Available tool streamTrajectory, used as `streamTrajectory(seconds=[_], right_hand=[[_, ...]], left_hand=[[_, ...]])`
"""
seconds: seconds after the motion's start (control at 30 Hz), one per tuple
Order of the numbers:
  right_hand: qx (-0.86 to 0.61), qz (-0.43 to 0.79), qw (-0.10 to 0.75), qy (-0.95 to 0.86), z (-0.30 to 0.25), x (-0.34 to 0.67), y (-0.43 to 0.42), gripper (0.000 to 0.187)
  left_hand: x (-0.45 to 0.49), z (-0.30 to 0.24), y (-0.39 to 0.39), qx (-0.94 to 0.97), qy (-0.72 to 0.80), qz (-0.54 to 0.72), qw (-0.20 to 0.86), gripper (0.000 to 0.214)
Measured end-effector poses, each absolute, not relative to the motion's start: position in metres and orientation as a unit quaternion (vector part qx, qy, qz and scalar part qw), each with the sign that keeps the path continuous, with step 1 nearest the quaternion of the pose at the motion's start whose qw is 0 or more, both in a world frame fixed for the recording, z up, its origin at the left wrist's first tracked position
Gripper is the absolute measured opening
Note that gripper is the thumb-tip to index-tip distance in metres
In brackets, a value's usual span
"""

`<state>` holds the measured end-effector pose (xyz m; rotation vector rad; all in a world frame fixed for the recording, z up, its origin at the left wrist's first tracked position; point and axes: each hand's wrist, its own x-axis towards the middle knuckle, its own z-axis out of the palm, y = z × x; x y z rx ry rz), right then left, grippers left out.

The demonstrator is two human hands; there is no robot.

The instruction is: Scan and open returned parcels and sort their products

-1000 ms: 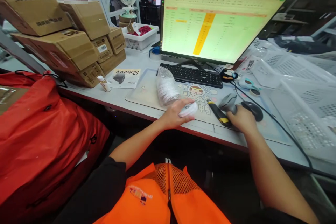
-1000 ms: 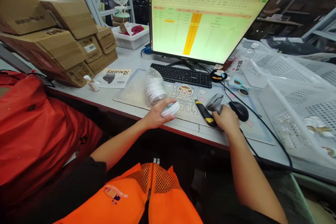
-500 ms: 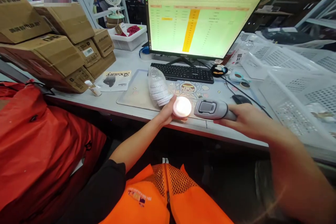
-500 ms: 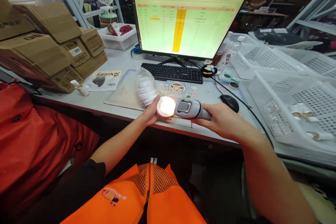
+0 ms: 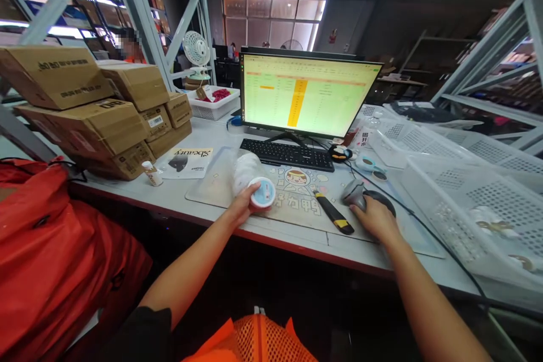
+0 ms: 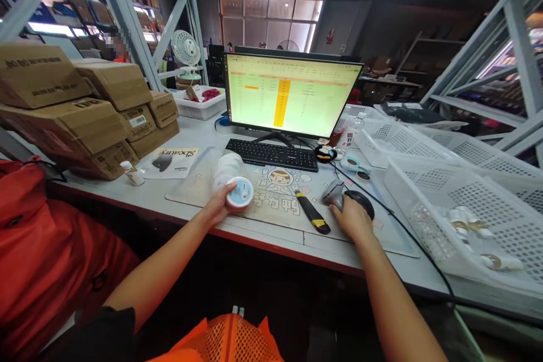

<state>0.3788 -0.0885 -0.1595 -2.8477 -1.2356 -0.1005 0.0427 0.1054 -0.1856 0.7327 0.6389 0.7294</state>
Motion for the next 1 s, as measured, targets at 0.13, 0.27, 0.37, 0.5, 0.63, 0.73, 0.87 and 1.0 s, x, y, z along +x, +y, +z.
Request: streamTrajectory(seconds=[0.13, 0.27, 0.37, 0.5, 0.63, 0.73, 0.87, 1.0], right_hand=[[-0.924, -0.063, 0.046, -0.375, -0.170, 0.377, -0.095, 0.064], [-0.864, -0.140, 0.178, -0.449, -0.157, 0.341, -0.090, 0.057], [-0.731, -0.084, 0.284, -0.615, -0.148, 0.284, -0.079, 0.060], [-0.633, 0.056, 0.284, -0.718, -0.152, 0.215, -0.061, 0.082], [-0.623, 0.087, 0.288, -0.722, -0.162, 0.206, -0.056, 0.088], [-0.626, 0.060, 0.298, -0.718, -0.162, 0.238, -0.061, 0.078], [-0.729, -0.042, 0.332, -0.597, -0.144, 0.307, -0.063, 0.052], [-0.816, -0.069, 0.241, -0.521, -0.127, 0.362, -0.034, 0.045]], left_hand=[[0.028, -0.179, 0.121, 0.323, 0.327, 0.392, 0.797, 0.024], [0.030, -0.179, 0.109, 0.329, 0.331, 0.389, 0.794, 0.026], [0.046, -0.184, 0.085, 0.352, 0.300, 0.342, 0.818, 0.038], [0.068, -0.193, 0.057, 0.362, 0.254, 0.309, 0.842, 0.051], [0.070, -0.198, 0.054, 0.356, 0.266, 0.302, 0.844, 0.054], [0.063, -0.199, 0.063, 0.396, 0.259, 0.309, 0.825, 0.061], [0.053, -0.203, 0.080, 0.525, 0.288, 0.347, 0.722, 0.066], [0.048, -0.211, 0.093, 0.638, 0.313, 0.403, 0.576, 0.056]])
